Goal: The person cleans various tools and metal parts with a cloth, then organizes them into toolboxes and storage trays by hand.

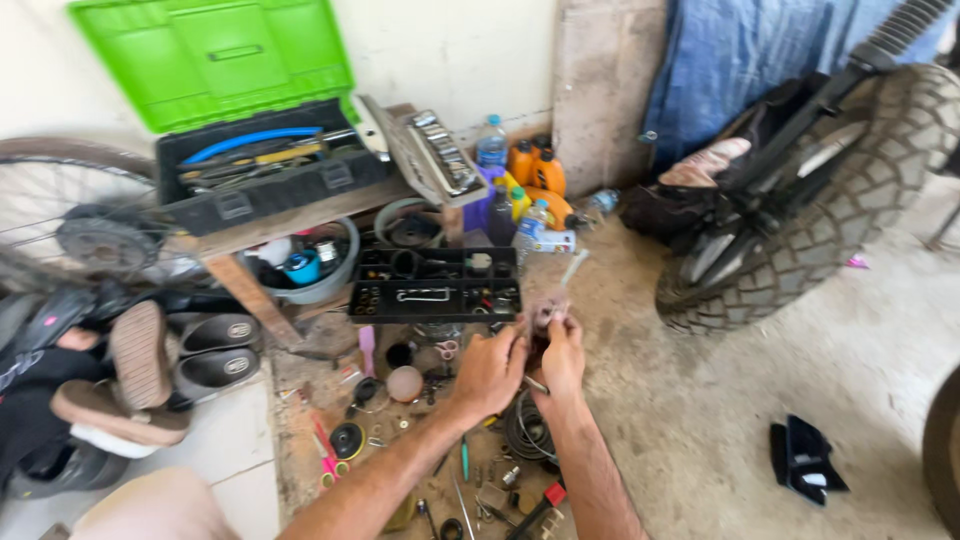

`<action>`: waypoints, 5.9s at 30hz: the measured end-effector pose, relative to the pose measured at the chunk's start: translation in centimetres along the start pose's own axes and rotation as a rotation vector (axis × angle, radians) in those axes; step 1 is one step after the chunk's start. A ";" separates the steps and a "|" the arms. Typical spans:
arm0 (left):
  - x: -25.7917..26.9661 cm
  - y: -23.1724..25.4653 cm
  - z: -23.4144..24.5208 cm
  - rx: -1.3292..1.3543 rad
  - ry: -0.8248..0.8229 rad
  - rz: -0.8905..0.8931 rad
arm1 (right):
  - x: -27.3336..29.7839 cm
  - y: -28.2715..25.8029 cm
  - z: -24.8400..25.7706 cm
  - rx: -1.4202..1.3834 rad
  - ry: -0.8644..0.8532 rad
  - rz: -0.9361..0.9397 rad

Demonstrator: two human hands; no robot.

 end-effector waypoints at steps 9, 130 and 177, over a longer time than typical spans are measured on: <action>2.4 -1.6 3.6 0.305 -0.023 0.188 | 0.8 3.8 -4.3 0.292 -0.325 0.077; 6.2 -23.2 21.4 1.625 1.260 0.419 | 9.5 16.2 -19.1 0.869 -0.268 0.189; 8.2 -26.0 23.9 1.386 1.292 0.362 | 1.2 12.3 -16.7 1.504 -0.508 1.075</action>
Point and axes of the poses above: each hand's wrist, its own x-axis away from the middle knuckle, its own z-axis out of the back of the hand, y = z × x, the point moved 5 cm from there along -x, towards the middle knuckle, and after that the axes turned 9 degrees about -z, right-handed, at the moved point
